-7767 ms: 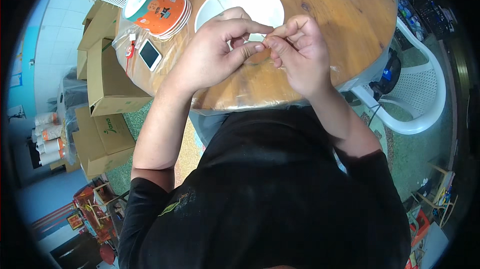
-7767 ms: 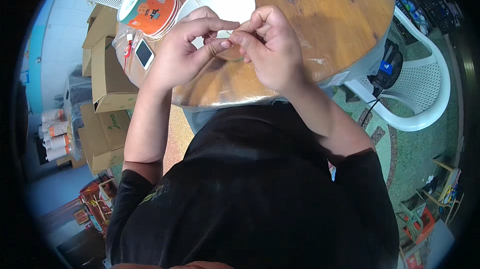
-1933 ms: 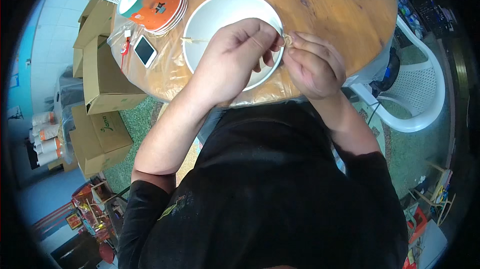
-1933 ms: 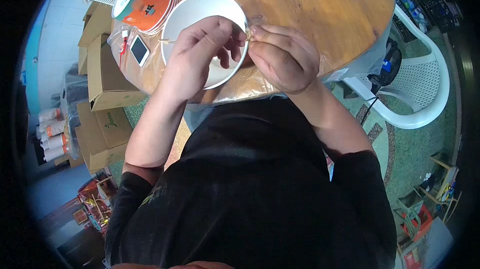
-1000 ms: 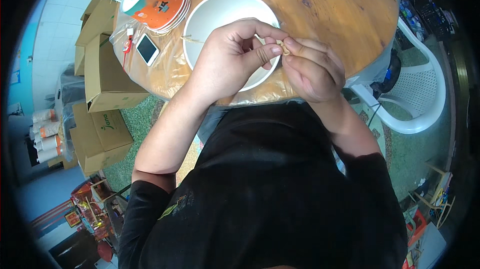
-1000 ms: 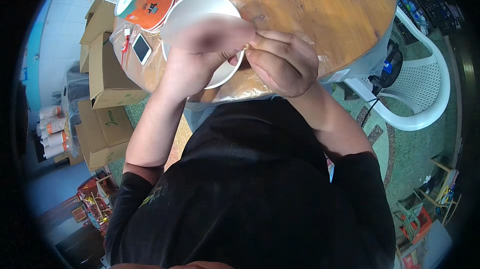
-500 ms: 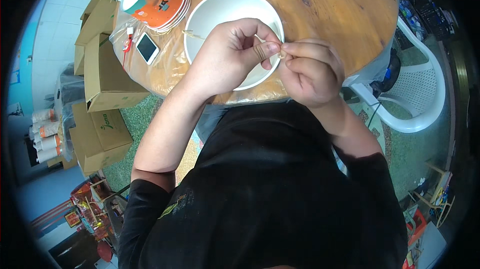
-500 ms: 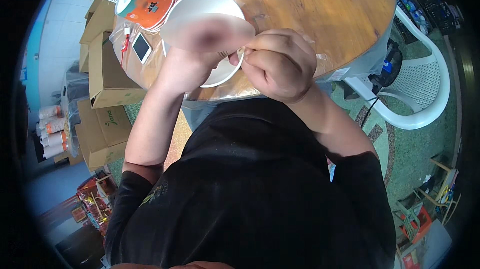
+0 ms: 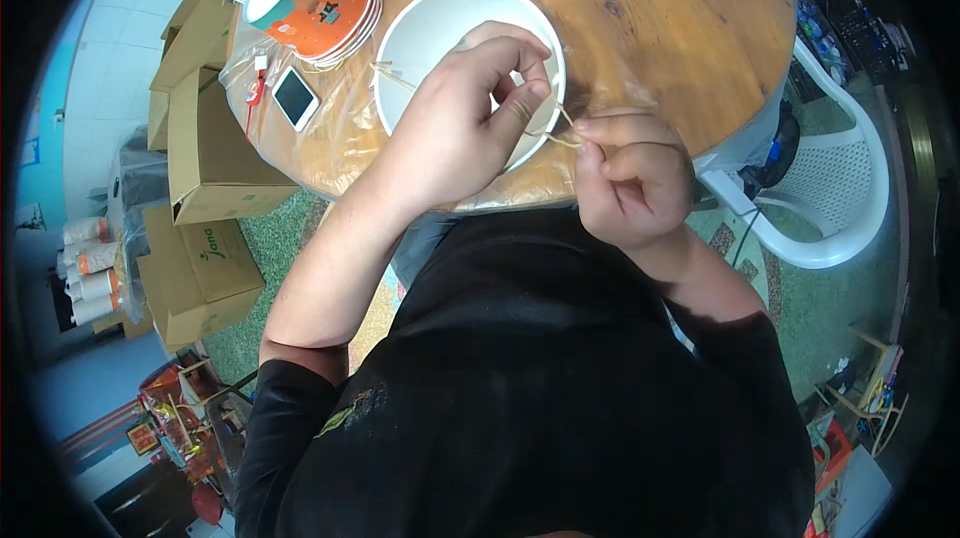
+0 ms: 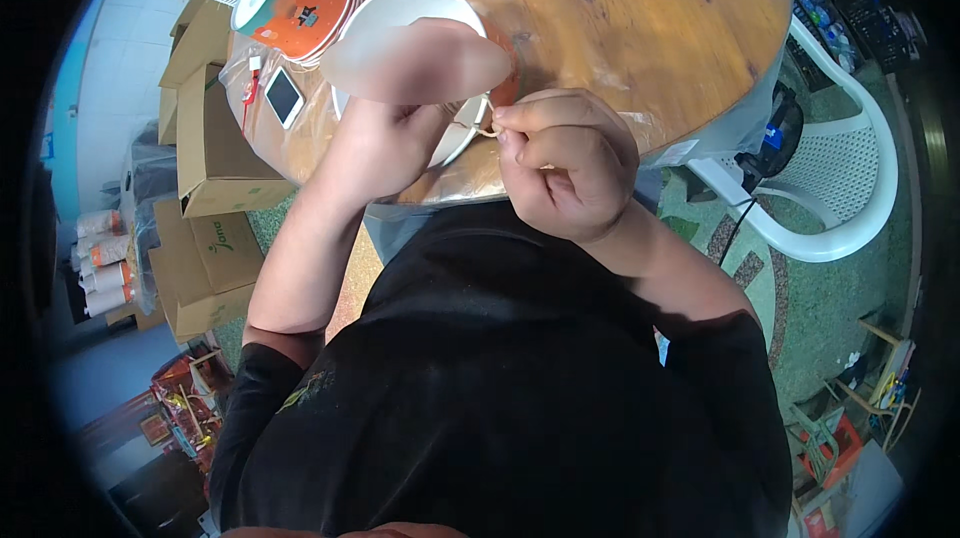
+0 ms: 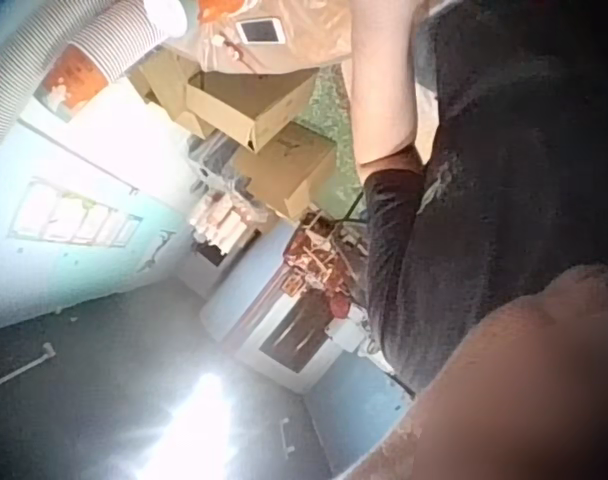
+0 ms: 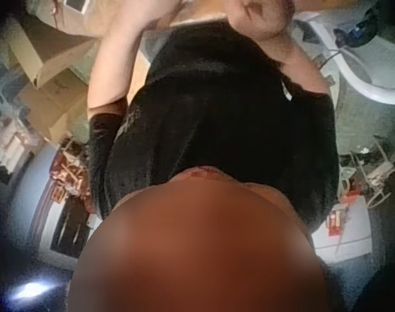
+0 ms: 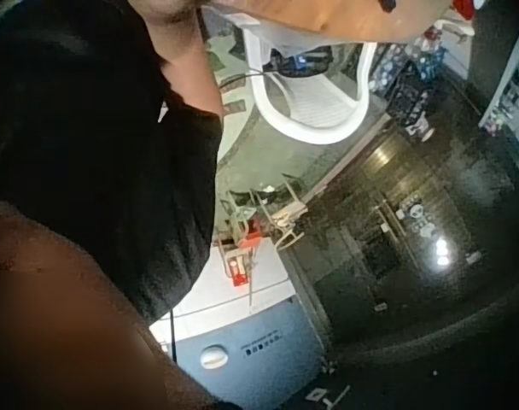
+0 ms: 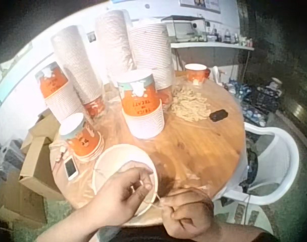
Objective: Tying and securing thin strings to paper buckets for packaging.
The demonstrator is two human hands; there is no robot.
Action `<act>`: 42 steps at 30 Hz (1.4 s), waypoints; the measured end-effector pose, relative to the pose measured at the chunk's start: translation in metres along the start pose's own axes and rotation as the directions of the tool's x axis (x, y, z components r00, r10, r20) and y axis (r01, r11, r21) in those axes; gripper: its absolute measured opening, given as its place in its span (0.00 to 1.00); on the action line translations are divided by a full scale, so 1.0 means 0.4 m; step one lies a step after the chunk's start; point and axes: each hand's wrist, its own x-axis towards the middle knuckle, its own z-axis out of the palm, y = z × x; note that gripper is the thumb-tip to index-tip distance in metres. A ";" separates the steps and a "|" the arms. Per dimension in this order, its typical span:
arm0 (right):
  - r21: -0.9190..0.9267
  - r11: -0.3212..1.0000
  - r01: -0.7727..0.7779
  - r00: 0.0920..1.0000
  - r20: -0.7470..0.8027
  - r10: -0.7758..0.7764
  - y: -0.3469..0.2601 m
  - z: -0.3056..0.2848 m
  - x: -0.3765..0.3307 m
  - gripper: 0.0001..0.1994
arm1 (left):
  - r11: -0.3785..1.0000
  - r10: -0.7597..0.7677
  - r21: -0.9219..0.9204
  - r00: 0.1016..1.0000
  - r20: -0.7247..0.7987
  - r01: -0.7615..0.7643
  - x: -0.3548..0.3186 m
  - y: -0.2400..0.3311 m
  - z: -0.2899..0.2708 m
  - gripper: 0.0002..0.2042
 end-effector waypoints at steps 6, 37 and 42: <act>-0.002 0.999 -0.047 0.997 0.059 0.047 -0.018 -0.001 0.012 0.19 | 0.978 -0.061 0.199 0.998 0.001 0.059 0.009 0.032 0.007 0.07; 0.647 0.261 -0.716 0.654 0.492 0.574 0.102 0.069 0.060 0.65 | 0.880 -0.092 -0.470 0.995 -0.046 0.060 -0.138 -0.016 -0.170 0.06; 0.435 0.624 -0.649 0.760 0.332 0.559 0.172 0.196 0.271 0.54 | 0.911 -0.245 -0.404 0.682 -0.689 -0.080 -0.114 -0.198 -0.159 0.06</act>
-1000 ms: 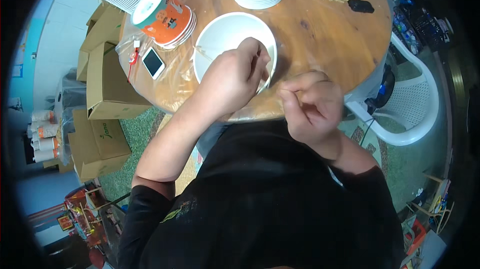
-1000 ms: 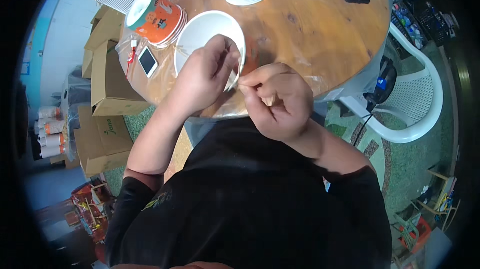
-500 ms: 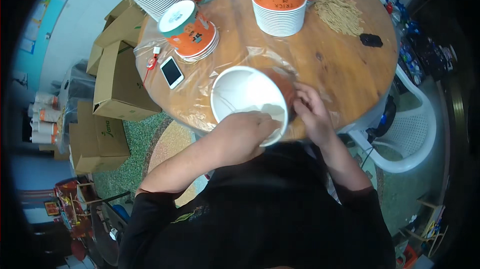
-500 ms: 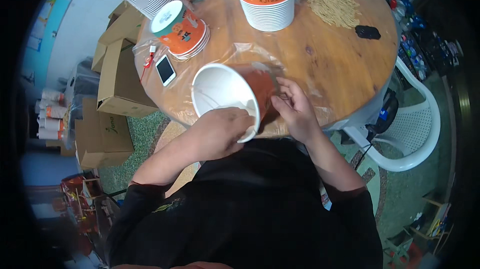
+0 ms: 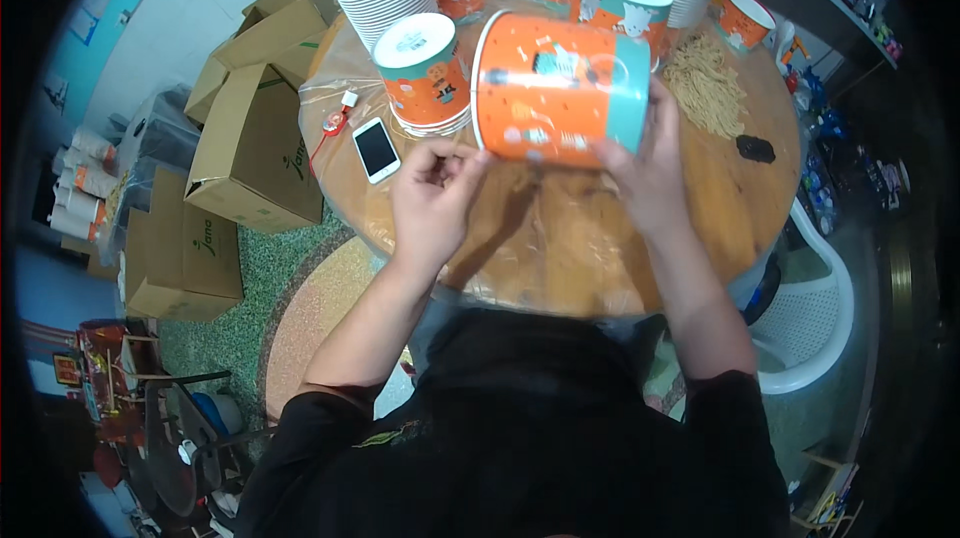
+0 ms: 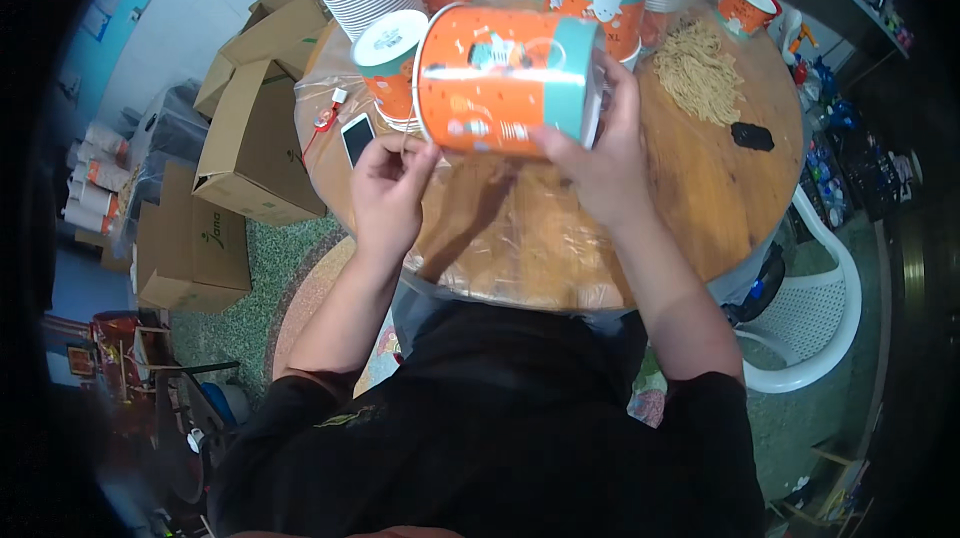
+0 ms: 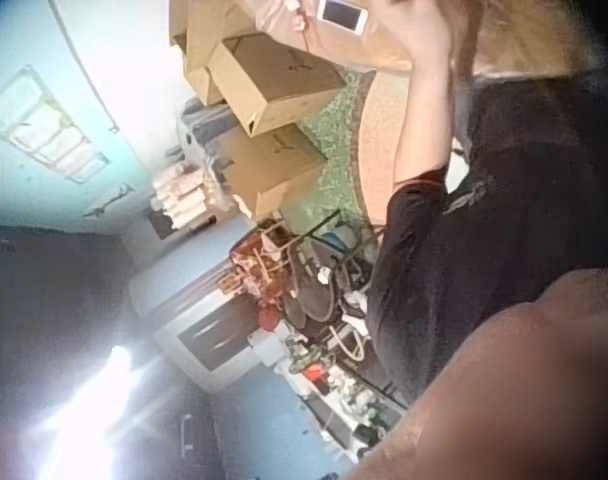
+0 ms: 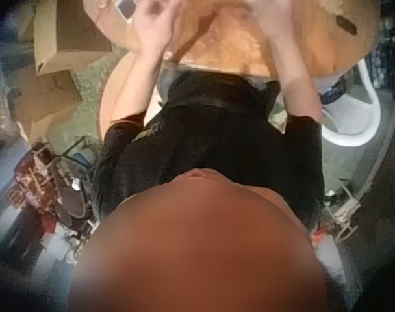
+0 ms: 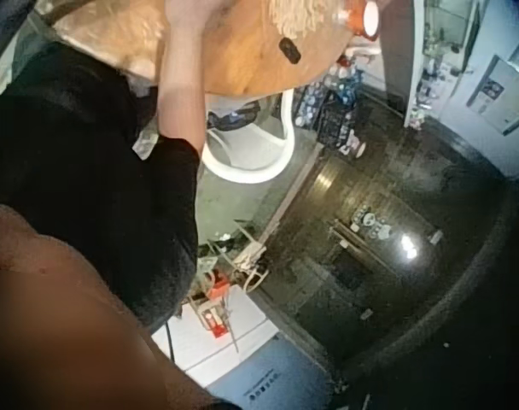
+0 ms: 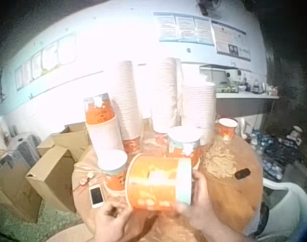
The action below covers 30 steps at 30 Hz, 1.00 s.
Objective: Tying and securing thin strings to paper buckets for packaging.
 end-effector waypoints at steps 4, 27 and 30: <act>-0.656 0.716 0.240 0.963 0.071 -0.258 -0.025 0.093 0.164 0.52 | 0.945 -0.228 -0.264 0.968 -0.106 0.194 0.078 -0.037 -0.064 0.05; -0.759 0.390 0.522 0.819 0.319 -0.476 0.128 0.259 0.401 0.46 | 0.868 -0.359 -0.426 0.916 -0.181 0.256 0.003 -0.225 -0.133 0.15; -0.932 0.034 0.360 0.743 0.265 -0.614 -0.005 0.080 0.416 0.52 | 0.938 -0.294 -0.214 0.953 -0.074 0.272 -0.090 -0.204 -0.087 0.13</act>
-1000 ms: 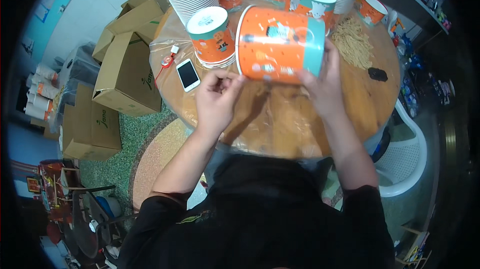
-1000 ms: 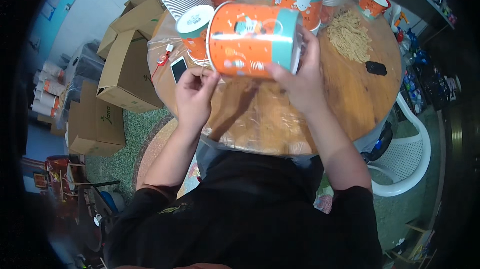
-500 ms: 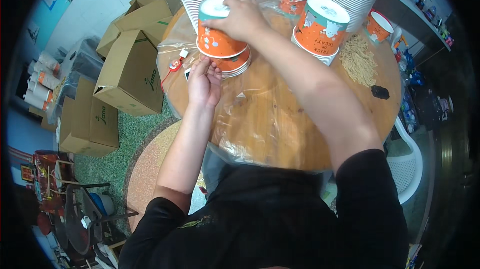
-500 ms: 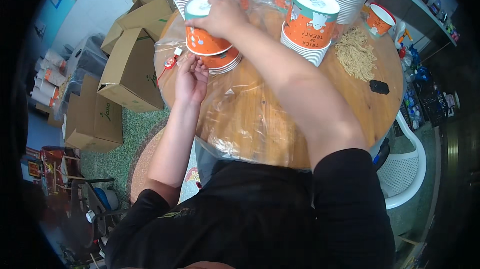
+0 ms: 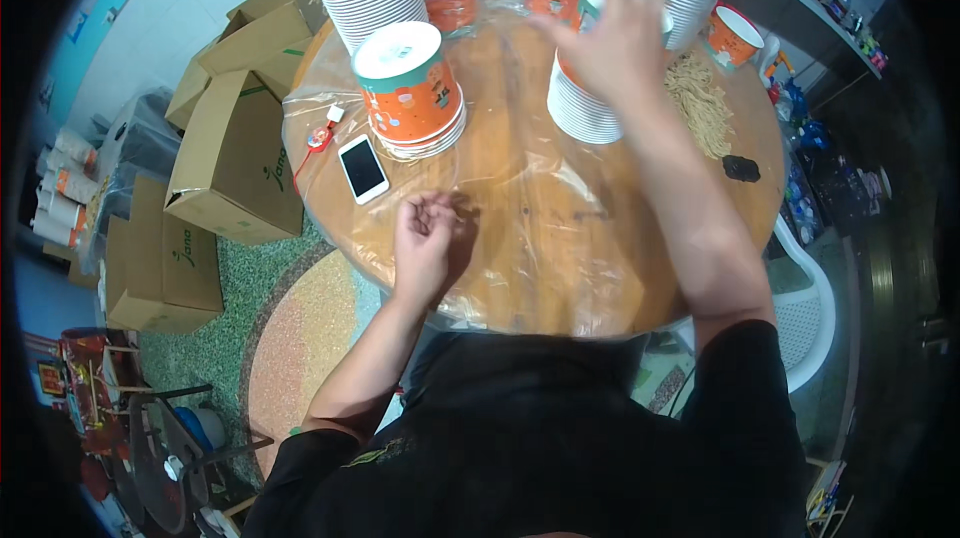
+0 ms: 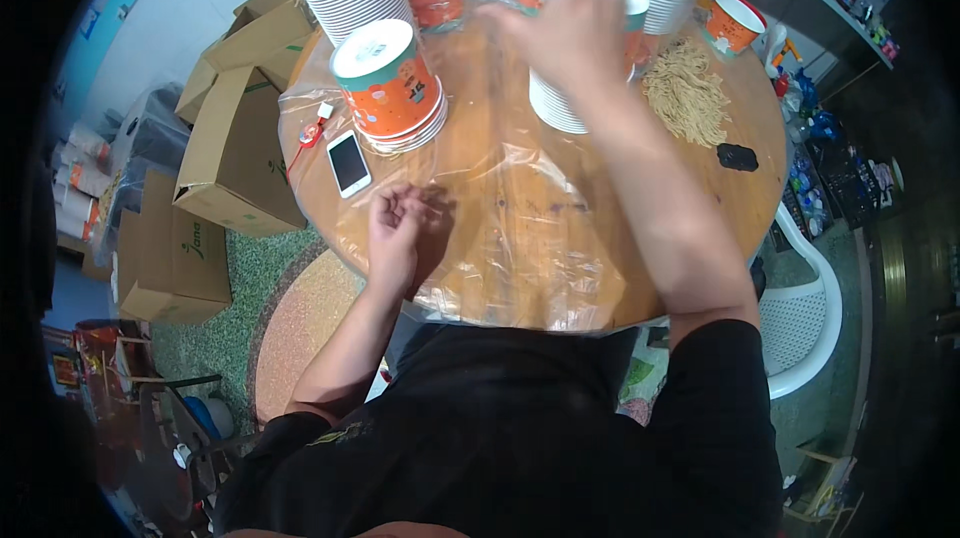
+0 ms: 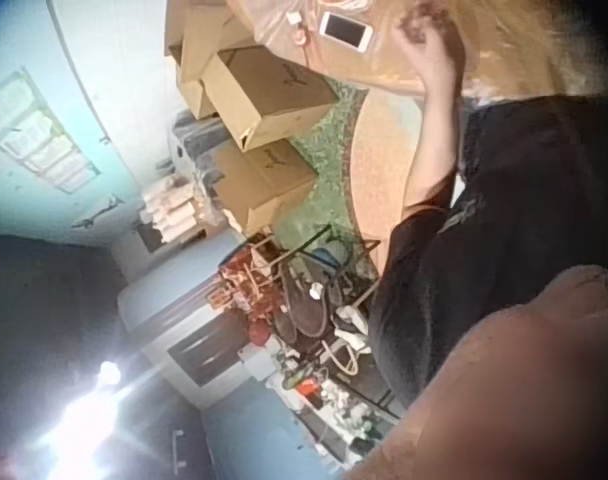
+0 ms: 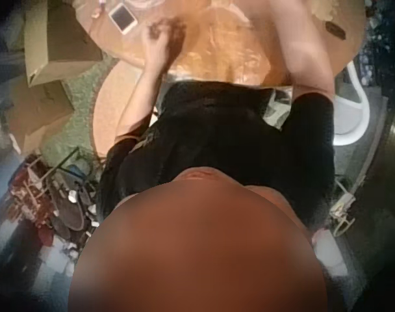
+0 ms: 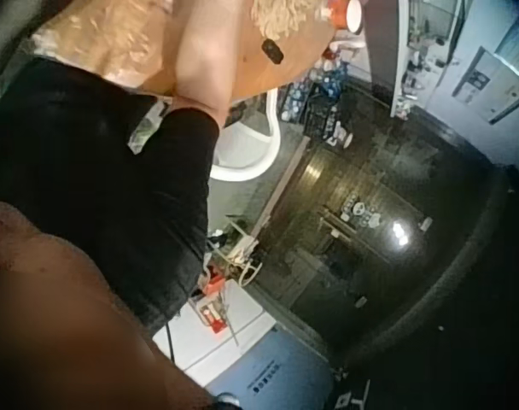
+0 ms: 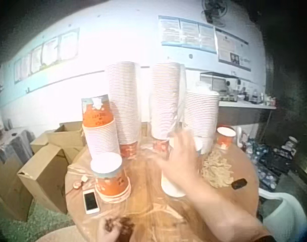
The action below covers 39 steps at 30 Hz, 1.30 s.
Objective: Tying and securing thin strings to paper buckets for packaging.
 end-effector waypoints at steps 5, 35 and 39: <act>-0.183 0.933 -0.310 0.816 0.452 0.360 0.178 -0.048 0.101 0.62 | 0.963 0.051 0.243 0.966 0.254 -0.115 -0.024 -0.044 0.013 0.13; 0.767 0.642 -0.022 0.980 -0.109 0.164 -0.123 -0.371 -0.259 0.72 | 0.550 0.649 0.358 0.656 0.387 -0.755 -0.058 0.157 0.067 0.35; 0.892 0.358 -0.275 0.906 0.116 0.407 -0.217 -0.344 -0.494 0.74 | 0.927 0.370 -0.051 0.878 0.305 -0.373 -0.117 0.286 0.198 0.37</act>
